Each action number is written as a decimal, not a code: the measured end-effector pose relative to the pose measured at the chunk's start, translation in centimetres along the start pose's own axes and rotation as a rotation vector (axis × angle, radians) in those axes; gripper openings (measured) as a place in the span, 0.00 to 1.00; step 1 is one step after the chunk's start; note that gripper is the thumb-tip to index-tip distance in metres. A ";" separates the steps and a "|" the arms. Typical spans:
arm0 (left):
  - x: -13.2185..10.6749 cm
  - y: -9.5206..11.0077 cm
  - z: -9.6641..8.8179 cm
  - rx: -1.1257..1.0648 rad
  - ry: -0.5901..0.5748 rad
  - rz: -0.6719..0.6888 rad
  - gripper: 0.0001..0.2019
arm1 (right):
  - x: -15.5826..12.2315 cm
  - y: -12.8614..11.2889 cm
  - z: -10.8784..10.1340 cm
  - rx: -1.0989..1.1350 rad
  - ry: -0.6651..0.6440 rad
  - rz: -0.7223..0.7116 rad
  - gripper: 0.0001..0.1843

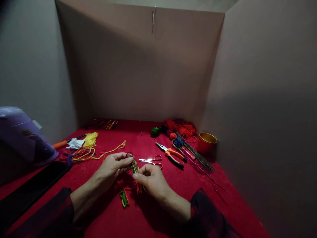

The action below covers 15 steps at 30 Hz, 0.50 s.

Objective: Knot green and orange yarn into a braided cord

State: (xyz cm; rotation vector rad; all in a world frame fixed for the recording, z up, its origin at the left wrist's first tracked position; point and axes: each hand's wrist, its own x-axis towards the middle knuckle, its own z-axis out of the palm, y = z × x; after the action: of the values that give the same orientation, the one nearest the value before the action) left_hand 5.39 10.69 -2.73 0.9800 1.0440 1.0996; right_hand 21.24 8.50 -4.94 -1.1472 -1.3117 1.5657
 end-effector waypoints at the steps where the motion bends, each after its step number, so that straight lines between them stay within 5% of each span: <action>1: 0.0 0.1 0.0 0.003 0.001 -0.002 0.14 | 0.0 0.0 0.0 0.001 -0.004 0.000 0.17; 15: 0.7 0.0 -1.2 0.116 -0.085 0.026 0.17 | 0.3 0.3 -0.3 -0.018 -0.062 -0.015 0.18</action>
State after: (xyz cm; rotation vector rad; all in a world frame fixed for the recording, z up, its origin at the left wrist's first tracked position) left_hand 4.35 11.52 -3.08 1.1264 1.0376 1.0183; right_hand 21.49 8.85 -5.26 -1.1055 -1.3748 1.5928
